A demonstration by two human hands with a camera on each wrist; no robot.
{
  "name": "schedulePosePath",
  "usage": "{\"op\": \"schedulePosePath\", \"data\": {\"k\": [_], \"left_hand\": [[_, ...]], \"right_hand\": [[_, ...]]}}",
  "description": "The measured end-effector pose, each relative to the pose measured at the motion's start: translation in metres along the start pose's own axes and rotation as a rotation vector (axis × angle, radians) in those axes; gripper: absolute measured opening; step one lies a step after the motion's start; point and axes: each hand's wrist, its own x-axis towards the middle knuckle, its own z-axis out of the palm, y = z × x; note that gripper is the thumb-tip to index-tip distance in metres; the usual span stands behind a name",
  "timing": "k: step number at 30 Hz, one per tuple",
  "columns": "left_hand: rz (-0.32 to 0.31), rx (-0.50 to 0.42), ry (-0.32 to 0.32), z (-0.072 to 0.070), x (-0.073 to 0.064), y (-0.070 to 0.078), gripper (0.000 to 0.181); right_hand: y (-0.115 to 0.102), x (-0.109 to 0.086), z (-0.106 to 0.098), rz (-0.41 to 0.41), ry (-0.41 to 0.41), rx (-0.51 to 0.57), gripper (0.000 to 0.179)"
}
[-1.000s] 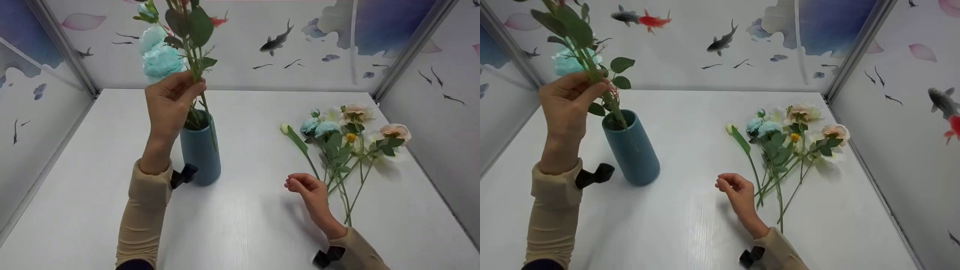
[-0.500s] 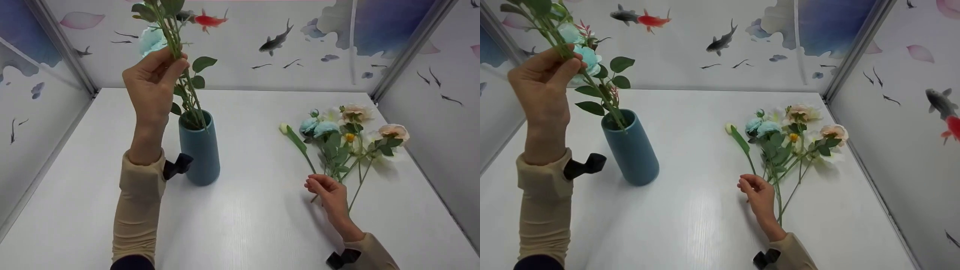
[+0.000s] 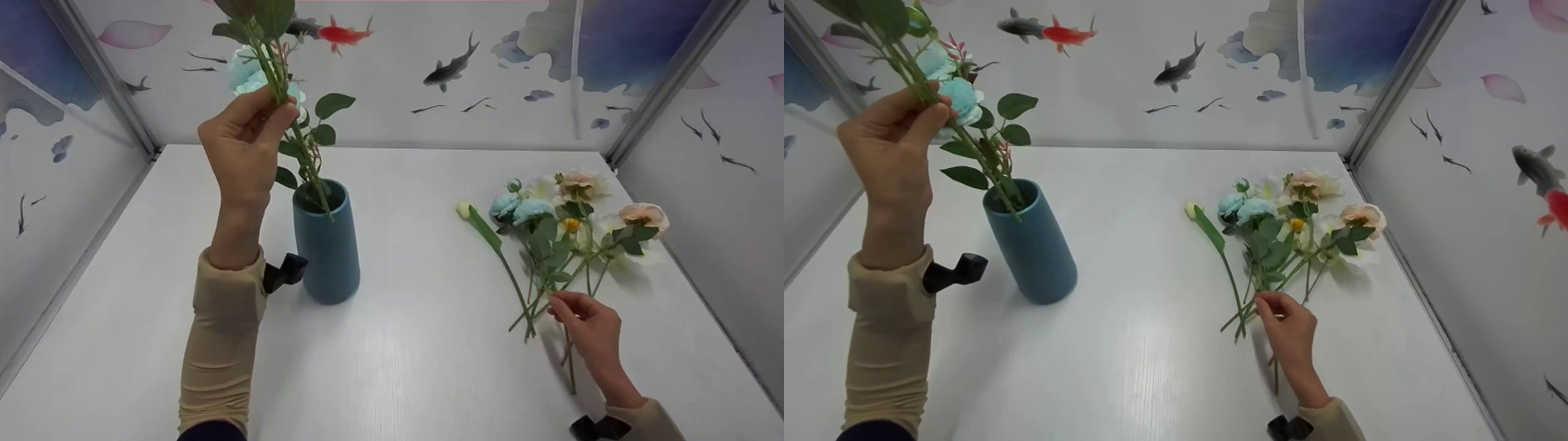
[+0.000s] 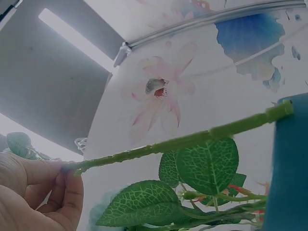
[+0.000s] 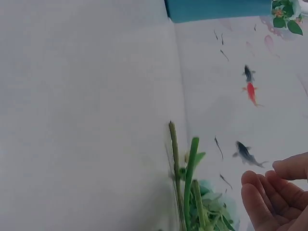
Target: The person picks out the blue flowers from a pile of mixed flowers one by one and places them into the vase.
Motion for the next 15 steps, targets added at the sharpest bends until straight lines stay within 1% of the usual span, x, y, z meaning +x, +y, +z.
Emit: {"op": "schedulePosePath", "data": {"k": [3, 6, 10, 13, 15], "left_hand": [[-0.008, 0.008, -0.004, -0.002, -0.002, -0.002, 0.018], [-0.016, 0.002, -0.002, -0.003, -0.002, -0.002, 0.017], [-0.035, -0.055, 0.005, 0.001, 0.003, 0.004, 0.017], [-0.010, -0.060, -0.003, 0.005, 0.006, 0.009, 0.016], [0.031, -0.030, -0.012, 0.006, 0.006, 0.009, 0.016]], "right_hand": [[0.004, 0.000, -0.011, -0.008, 0.044, -0.045, 0.010], [0.006, 0.000, -0.019, 0.013, 0.079, -0.087, 0.011], [0.006, 0.000, -0.023, 0.049, 0.097, -0.119, 0.012], [0.007, 0.000, -0.024, 0.066, 0.100, -0.115, 0.013], [0.007, -0.001, -0.025, 0.064, 0.100, -0.111, 0.014]]}}
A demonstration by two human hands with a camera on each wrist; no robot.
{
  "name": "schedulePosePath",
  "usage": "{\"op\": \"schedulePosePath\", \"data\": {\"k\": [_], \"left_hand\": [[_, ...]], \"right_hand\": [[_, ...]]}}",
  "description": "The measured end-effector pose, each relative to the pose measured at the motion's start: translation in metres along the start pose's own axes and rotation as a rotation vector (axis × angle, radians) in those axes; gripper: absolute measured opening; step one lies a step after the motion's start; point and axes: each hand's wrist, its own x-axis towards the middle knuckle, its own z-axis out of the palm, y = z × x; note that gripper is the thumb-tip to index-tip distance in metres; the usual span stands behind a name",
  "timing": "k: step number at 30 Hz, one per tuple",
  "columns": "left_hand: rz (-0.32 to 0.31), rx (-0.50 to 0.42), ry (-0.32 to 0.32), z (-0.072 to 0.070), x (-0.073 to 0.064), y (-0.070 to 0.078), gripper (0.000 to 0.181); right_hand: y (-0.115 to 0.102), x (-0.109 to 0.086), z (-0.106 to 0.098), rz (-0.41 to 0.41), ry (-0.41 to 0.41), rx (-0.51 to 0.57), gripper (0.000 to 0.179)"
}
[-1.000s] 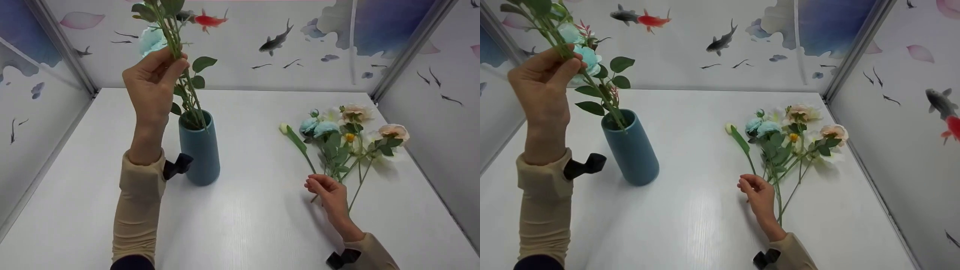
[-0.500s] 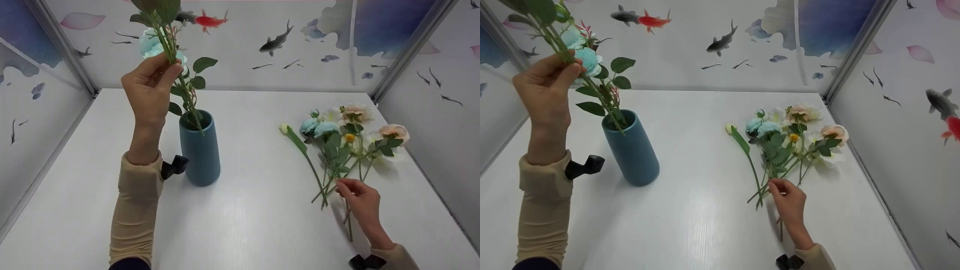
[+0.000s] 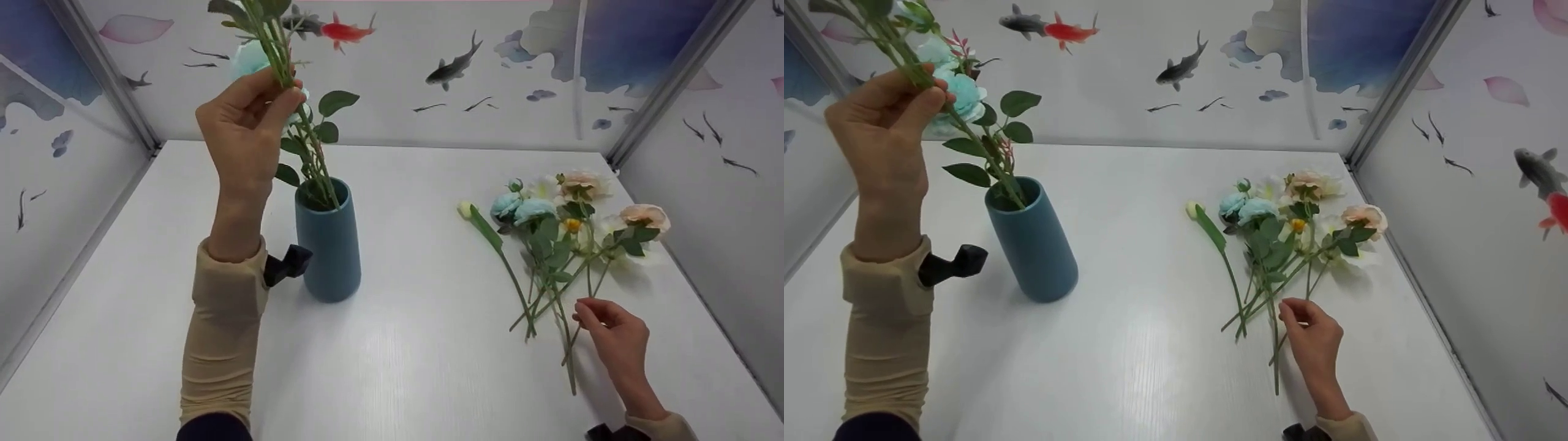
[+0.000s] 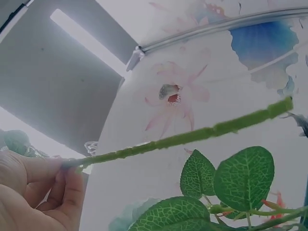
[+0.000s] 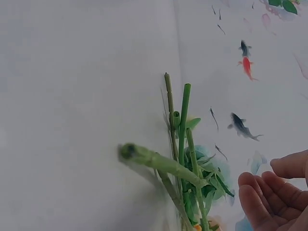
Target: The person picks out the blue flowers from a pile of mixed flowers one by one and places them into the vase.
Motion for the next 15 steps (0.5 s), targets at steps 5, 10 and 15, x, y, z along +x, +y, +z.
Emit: {"op": "schedulePosePath", "data": {"k": [5, 10, 15], "left_hand": [[0.054, 0.062, -0.010, 0.000, 0.000, -0.006, 0.018], [0.023, 0.083, -0.003, -0.003, -0.003, -0.013, 0.019], [-0.001, 0.106, -0.022, -0.007, -0.009, -0.019, 0.018]], "right_hand": [[0.012, 0.002, -0.005, -0.042, 0.003, -0.044, 0.015], [0.018, 0.003, -0.009, -0.061, 0.015, -0.169, 0.018], [0.015, 0.002, -0.011, -0.027, -0.012, -0.202, 0.016]]}}
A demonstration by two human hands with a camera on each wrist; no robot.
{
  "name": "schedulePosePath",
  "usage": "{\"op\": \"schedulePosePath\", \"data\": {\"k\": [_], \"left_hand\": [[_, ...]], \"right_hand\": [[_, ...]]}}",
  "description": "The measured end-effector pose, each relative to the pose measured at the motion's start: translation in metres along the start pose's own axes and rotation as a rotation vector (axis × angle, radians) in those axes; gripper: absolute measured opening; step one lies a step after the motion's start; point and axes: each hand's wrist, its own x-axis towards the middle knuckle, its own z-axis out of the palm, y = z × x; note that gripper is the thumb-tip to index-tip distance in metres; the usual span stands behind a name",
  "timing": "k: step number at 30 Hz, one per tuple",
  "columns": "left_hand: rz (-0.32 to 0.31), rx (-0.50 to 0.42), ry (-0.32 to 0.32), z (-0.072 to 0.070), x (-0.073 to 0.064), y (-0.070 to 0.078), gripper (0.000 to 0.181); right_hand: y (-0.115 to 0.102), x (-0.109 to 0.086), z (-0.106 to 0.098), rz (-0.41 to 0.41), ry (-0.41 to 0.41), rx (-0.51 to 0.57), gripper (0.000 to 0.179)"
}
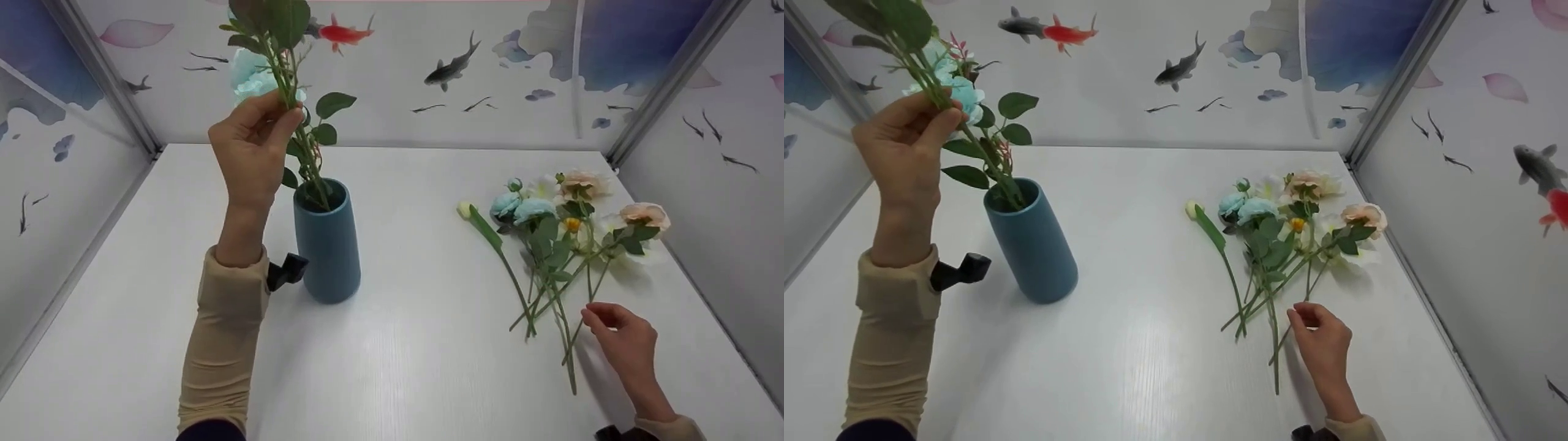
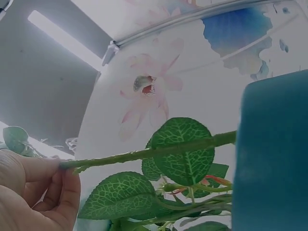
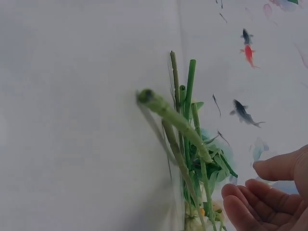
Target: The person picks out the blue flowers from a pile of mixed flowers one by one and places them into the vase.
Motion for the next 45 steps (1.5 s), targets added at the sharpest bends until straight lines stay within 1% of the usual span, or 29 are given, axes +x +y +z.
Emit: {"op": "schedulePosePath", "data": {"k": [5, 10, 15, 17, 22, 27, 30, 33, 35, 38, 41, 45], "left_hand": [[0.020, 0.054, -0.021, -0.004, -0.011, -0.005, 0.019], [0.030, 0.126, -0.020, -0.009, -0.023, -0.009, 0.019], [0.046, 0.198, -0.037, -0.014, -0.033, -0.014, 0.020], [0.057, 0.248, -0.050, -0.015, -0.037, -0.016, 0.020], [0.081, 0.350, -0.074, -0.018, -0.044, -0.018, 0.022], [0.093, 0.400, -0.090, -0.020, -0.050, -0.018, 0.026], [0.072, 0.431, -0.109, -0.022, -0.052, -0.016, 0.026], [0.031, 0.489, -0.146, -0.025, -0.053, -0.015, 0.023], [-0.003, 0.526, -0.174, -0.025, -0.053, -0.015, 0.021], [-0.036, 0.559, -0.219, -0.026, -0.053, -0.017, 0.017], [-0.048, 0.581, -0.252, -0.026, -0.054, -0.020, 0.014], [-0.069, 0.612, -0.269, -0.027, -0.054, -0.022, 0.013]], "right_hand": [[-0.003, 0.001, -0.003, 0.008, -0.072, -0.058, 0.019], [-0.005, 0.004, -0.006, 0.010, -0.157, -0.109, 0.023], [-0.009, 0.009, -0.005, -0.002, -0.212, -0.134, 0.025], [-0.010, 0.011, -0.003, -0.020, -0.230, -0.136, 0.024], [-0.012, 0.015, 0.001, -0.095, -0.248, -0.140, 0.020], [-0.014, 0.020, 0.006, -0.127, -0.279, -0.157, 0.017], [-0.015, 0.023, 0.009, -0.137, -0.309, -0.168, 0.017], [-0.015, 0.027, 0.013, -0.150, -0.326, -0.173, 0.017], [-0.015, 0.030, 0.016, -0.159, -0.327, -0.178, 0.016], [-0.016, 0.035, 0.020, -0.173, -0.317, -0.189, 0.014], [-0.017, 0.039, 0.024, -0.178, -0.307, -0.201, 0.013], [-0.017, 0.043, 0.026, -0.174, -0.313, -0.205, 0.016]]}}
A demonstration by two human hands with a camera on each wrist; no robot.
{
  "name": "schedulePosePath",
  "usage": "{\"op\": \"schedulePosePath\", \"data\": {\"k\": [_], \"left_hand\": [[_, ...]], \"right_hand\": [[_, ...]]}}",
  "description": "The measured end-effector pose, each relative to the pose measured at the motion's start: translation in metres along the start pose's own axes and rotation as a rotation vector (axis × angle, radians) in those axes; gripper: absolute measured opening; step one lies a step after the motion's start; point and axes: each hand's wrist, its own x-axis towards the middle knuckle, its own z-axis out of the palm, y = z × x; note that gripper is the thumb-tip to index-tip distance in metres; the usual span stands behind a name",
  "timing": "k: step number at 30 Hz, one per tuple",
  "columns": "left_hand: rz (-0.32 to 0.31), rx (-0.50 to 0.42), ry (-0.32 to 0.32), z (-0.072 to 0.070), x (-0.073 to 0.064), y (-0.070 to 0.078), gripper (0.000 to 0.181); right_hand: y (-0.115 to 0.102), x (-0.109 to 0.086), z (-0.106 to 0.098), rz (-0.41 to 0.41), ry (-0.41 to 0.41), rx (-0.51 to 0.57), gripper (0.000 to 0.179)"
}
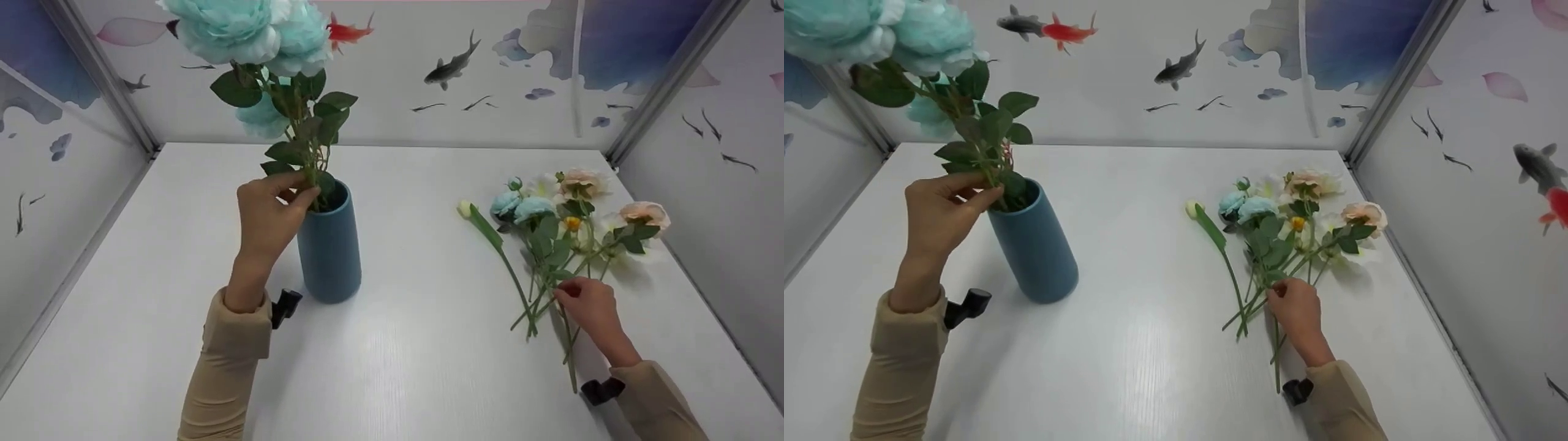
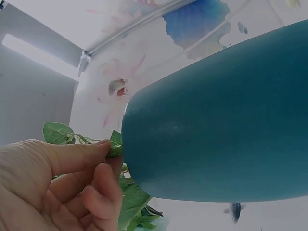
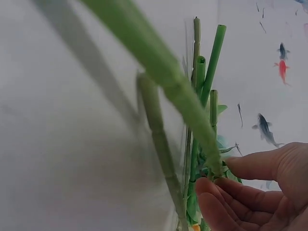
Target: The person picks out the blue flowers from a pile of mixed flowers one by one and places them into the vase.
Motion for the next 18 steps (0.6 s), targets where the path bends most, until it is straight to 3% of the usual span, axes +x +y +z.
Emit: {"op": "schedulePosePath", "data": {"k": [8, 18], "left_hand": [[-0.096, 0.020, -0.064, -0.0003, -0.0020, -0.0032, 0.011], [-0.126, 0.032, -0.182, -0.0027, -0.0023, -0.0068, 0.011]], "right_hand": [[0.0007, 0.0052, 0.0024, -0.016, 0.007, -0.001, 0.017], [0.0009, 0.0017, 0.0028, 0.038, -0.037, 0.031, 0.021]]}}
